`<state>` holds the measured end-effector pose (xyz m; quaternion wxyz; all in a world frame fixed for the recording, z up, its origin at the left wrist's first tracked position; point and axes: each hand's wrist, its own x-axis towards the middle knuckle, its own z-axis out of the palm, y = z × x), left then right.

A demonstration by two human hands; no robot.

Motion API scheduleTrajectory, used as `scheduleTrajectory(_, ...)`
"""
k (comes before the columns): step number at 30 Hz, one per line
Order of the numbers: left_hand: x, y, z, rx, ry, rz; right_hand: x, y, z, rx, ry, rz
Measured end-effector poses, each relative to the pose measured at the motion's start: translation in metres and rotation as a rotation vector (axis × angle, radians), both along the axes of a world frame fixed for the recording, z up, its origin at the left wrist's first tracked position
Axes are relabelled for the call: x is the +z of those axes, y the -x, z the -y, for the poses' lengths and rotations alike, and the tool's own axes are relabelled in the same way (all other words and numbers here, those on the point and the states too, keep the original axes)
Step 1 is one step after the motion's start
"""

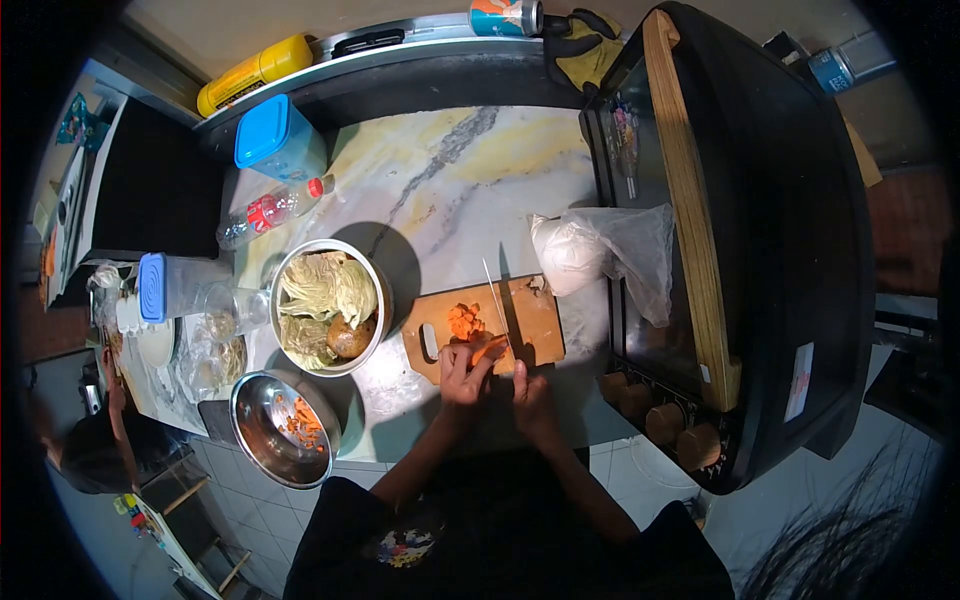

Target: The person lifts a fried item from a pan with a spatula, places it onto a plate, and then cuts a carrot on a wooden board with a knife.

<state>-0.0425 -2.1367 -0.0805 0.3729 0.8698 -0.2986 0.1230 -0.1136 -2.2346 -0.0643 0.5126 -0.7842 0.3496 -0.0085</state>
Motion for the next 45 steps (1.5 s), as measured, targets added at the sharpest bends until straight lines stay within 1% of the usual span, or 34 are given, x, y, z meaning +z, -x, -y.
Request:
scheduleTrajectory(2,0.001,0.0,0.002,0.007,0.026,0.003,-0.001,0.001,0.0,-0.001,0.003,0.026)
scheduleTrajectory(5,0.0,0.0,0.003,0.021,0.044,0.01,0.008,-0.004,0.005,0.021,-0.026,-0.044)
scheduleTrajectory(7,-0.002,0.002,0.003,0.028,0.036,0.012,0.021,-0.007,0.01,0.094,-0.131,-0.234)
scheduleTrajectory(8,-0.004,0.002,0.002,0.033,0.025,0.015,0.016,-0.006,0.008,0.093,-0.13,-0.233)
scheduleTrajectory(10,-0.004,0.002,0.002,0.037,0.014,0.017,0.006,-0.005,0.002,0.004,0.013,0.06)
scheduleTrajectory(13,-0.003,0.001,0.003,0.043,0.037,0.024,0.01,-0.007,0.007,0.02,-0.062,-0.02)
scheduleTrajectory(14,-0.004,0.001,0.002,0.031,0.031,0.034,0.008,-0.007,0.006,0.017,-0.061,-0.019)
scheduleTrajectory(16,-0.004,-0.001,0.001,0.018,0.029,0.049,-0.001,-0.007,0.006,0.028,-0.007,0.09)
scheduleTrajectory(18,-0.001,0.002,0.0,-0.004,0.005,-0.008,-0.004,-0.005,0.006,0.043,-0.013,0.064)
scheduleTrajectory(20,-0.001,0.002,-0.002,-0.004,-0.008,-0.003,-0.012,-0.001,0.007,0.051,-0.016,0.044)
scheduleTrajectory(22,-0.002,0.002,-0.001,-0.003,-0.016,-0.001,-0.027,0.009,0.009,0.23,0.251,0.21)
scheduleTrajectory(23,-0.001,0.001,-0.002,-0.017,-0.032,-0.022,-0.032,0.015,0.008,0.233,0.252,0.209)
scheduleTrajectory(25,-0.001,0.002,-0.005,-0.028,-0.045,-0.034,-0.038,0.019,0.007,0.343,0.512,0.217)
scheduleTrajectory(26,-0.004,0.002,-0.007,-0.038,-0.053,-0.053,-0.037,0.017,0.006,0.341,0.518,0.225)
scheduleTrajectory(28,-0.002,0.001,-0.007,-0.044,-0.049,-0.069,-0.034,0.015,0.008,0.374,0.375,0.004)
scheduleTrajectory(29,0.001,-0.001,-0.007,-0.057,-0.052,-0.104,-0.032,0.013,0.01,0.382,0.387,0.008)
scheduleTrajectory(31,0.004,-0.002,-0.006,-0.064,-0.048,-0.14,-0.027,0.012,0.011,0.3,0.263,-0.035)
scheduleTrajectory(32,0.005,-0.002,-0.006,-0.055,-0.014,-0.16,-0.028,0.013,0.011,0.304,0.269,-0.032)
scheduleTrajectory(34,0.006,-0.004,-0.006,-0.049,0.021,-0.175,-0.038,0.016,0.01,0.284,0.355,0.147)
scheduleTrajectory(36,0.007,-0.004,-0.008,-0.069,0.04,-0.203,-0.05,0.023,0.008,0.286,0.379,0.15)
scheduleTrajectory(38,0.006,-0.006,-0.008,-0.086,0.054,-0.176,-0.048,0.02,0.01,0.289,0.406,0.154)
scheduleTrajectory(40,0.007,-0.007,-0.011,-0.097,0.059,-0.153,-0.045,0.018,0.009,0.224,0.321,0.122)
scheduleTrajectory(41,0.007,-0.007,-0.011,-0.1,0.078,-0.166,-0.045,0.018,0.007,0.225,0.32,0.123)
scheduleTrajectory(43,0.012,-0.011,-0.011,-0.099,0.102,-0.173,-0.046,0.016,0.007,0.149,0.303,0.144)
scheduleTrajectory(44,0.017,-0.012,-0.012,-0.131,0.121,-0.239,-0.048,0.018,0.008,0.155,0.305,0.148)
scheduleTrajectory(45,0.02,-0.014,-0.012,-0.16,0.141,-0.303,-0.051,0.021,0.01,0.148,0.203,0.154)
